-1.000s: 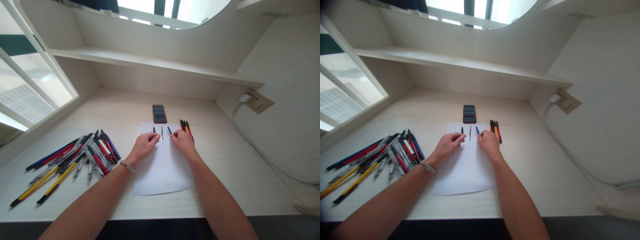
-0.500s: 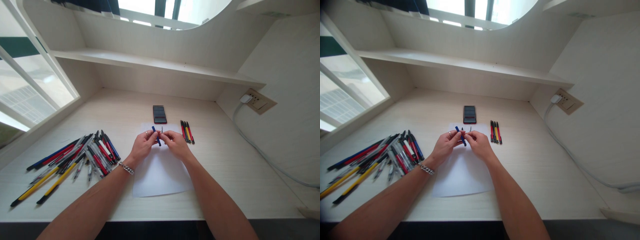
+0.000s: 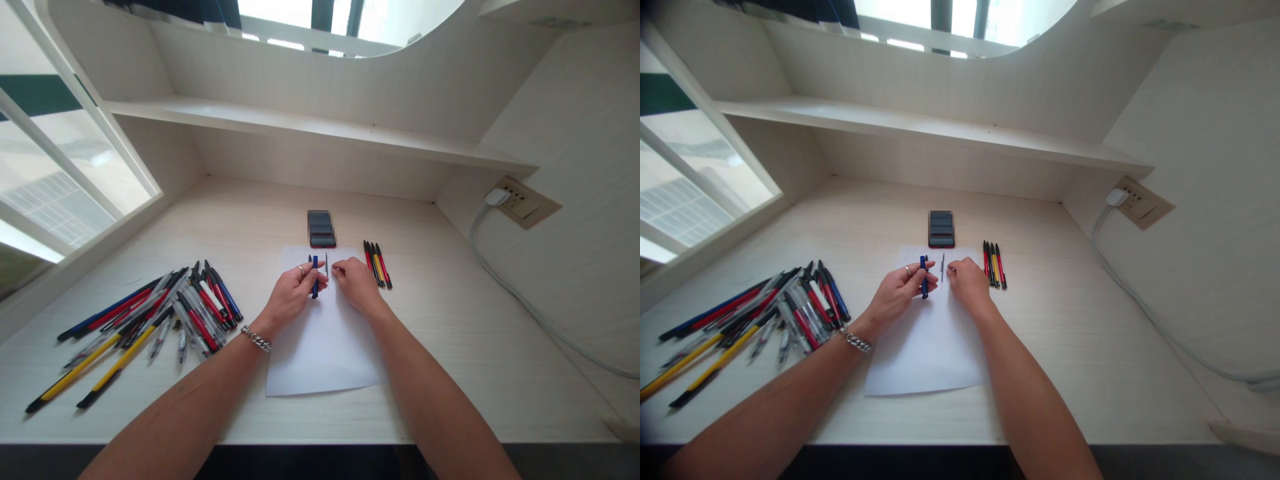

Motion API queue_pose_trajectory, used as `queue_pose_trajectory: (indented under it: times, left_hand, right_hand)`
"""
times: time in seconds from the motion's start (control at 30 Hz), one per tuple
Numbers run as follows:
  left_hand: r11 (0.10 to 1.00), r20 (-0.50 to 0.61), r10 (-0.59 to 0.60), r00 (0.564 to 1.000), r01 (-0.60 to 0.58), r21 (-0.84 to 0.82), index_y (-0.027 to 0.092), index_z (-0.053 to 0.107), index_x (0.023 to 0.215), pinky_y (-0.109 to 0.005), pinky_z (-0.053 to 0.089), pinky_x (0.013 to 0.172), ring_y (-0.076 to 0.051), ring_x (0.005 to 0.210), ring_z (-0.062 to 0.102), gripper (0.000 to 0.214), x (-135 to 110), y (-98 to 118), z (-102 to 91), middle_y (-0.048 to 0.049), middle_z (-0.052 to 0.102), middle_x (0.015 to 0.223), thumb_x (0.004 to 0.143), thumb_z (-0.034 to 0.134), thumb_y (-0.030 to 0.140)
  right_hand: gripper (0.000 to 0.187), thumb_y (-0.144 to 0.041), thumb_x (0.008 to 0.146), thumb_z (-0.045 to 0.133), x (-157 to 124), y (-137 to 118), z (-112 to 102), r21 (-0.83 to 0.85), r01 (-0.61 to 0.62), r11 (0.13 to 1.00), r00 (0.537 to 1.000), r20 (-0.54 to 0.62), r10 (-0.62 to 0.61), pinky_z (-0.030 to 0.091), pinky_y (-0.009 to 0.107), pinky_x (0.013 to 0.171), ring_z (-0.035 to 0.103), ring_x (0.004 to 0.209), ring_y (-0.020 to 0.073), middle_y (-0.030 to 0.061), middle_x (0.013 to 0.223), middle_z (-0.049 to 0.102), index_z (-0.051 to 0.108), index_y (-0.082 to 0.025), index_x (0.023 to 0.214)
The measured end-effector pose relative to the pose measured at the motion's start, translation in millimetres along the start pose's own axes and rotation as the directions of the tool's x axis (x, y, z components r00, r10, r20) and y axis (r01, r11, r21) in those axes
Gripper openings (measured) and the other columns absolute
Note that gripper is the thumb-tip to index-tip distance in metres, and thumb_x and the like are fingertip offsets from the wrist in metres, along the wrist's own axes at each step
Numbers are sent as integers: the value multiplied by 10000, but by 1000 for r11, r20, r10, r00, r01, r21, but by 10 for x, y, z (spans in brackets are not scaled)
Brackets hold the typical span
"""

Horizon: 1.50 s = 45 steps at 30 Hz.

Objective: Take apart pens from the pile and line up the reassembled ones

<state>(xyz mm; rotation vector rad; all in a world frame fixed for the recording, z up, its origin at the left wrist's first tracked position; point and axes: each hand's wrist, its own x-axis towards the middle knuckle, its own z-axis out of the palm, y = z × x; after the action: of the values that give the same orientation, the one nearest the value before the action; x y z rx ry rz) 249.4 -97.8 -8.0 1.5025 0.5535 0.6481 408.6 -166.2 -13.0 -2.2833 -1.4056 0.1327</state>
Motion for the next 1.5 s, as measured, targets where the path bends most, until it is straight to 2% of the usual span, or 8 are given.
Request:
queue_pose_trajectory:
  times: [0.1,0.2,0.33,0.47,0.9,1.13,1.37,1.5]
  left_hand:
    - [999,8,5,1000,-5,49,145,675,940,-318,527,753,-167,794,647,419,-5,20,-3,-122,664,1119,873,515,526]
    - [996,18,3,1000,-5,88,159,651,1060,-293,510,716,-156,767,633,409,-15,43,2,-100,684,1036,885,508,499]
    - [989,21,27,999,-29,147,190,600,1169,-267,481,666,-153,741,614,392,-28,54,2,-58,703,913,896,503,455]
    - [946,48,87,995,-98,309,208,668,1045,-266,462,687,-169,778,621,320,-46,72,-12,-40,711,881,897,499,435]
    - [888,69,149,986,-164,429,238,693,1098,-277,465,754,-183,830,640,307,-80,90,-3,-25,727,974,893,513,378]
    - [868,61,165,984,-174,465,250,693,1115,-293,474,762,-185,806,637,305,-89,84,-4,-25,727,976,890,523,366]
    - [909,75,155,985,-172,379,235,701,1082,-293,482,768,-198,846,655,296,-79,102,-11,-37,729,991,885,529,373]
    - [959,4,112,994,-110,262,215,676,1091,-302,493,801,-204,902,665,317,-35,81,-40,-51,731,983,883,533,406]
  right_hand:
    - [194,-253,862,535,2,-1,-4,74,10,997,1000,-15,-9,436,300,781,623,870,194,73,953,684,723,-231,904]
    - [133,-227,821,581,5,12,-42,268,12,963,999,-39,-1,452,295,781,628,827,173,50,876,705,708,-211,856]
    - [160,-283,777,642,-31,-8,-138,667,-9,745,999,-33,41,489,286,675,632,713,156,44,800,707,691,-174,883]
    - [236,-346,762,669,-120,-69,-241,802,32,597,996,-77,50,484,275,582,610,641,147,43,748,688,688,-158,905]
    - [152,-288,814,624,-260,-162,-385,651,120,750,990,-139,-38,504,292,738,641,813,167,47,888,720,715,-196,894]
    - [148,-300,780,667,-267,-158,-414,654,81,752,996,-28,-84,501,291,728,646,773,164,37,855,728,727,-202,874]
    - [232,-283,768,677,-251,-143,-402,702,50,711,993,41,-110,511,295,754,653,808,164,43,906,726,719,-210,984]
    - [219,-248,803,622,-177,-79,-318,573,46,818,998,-2,-55,496,304,789,649,824,161,41,919,722,708,-212,1001]
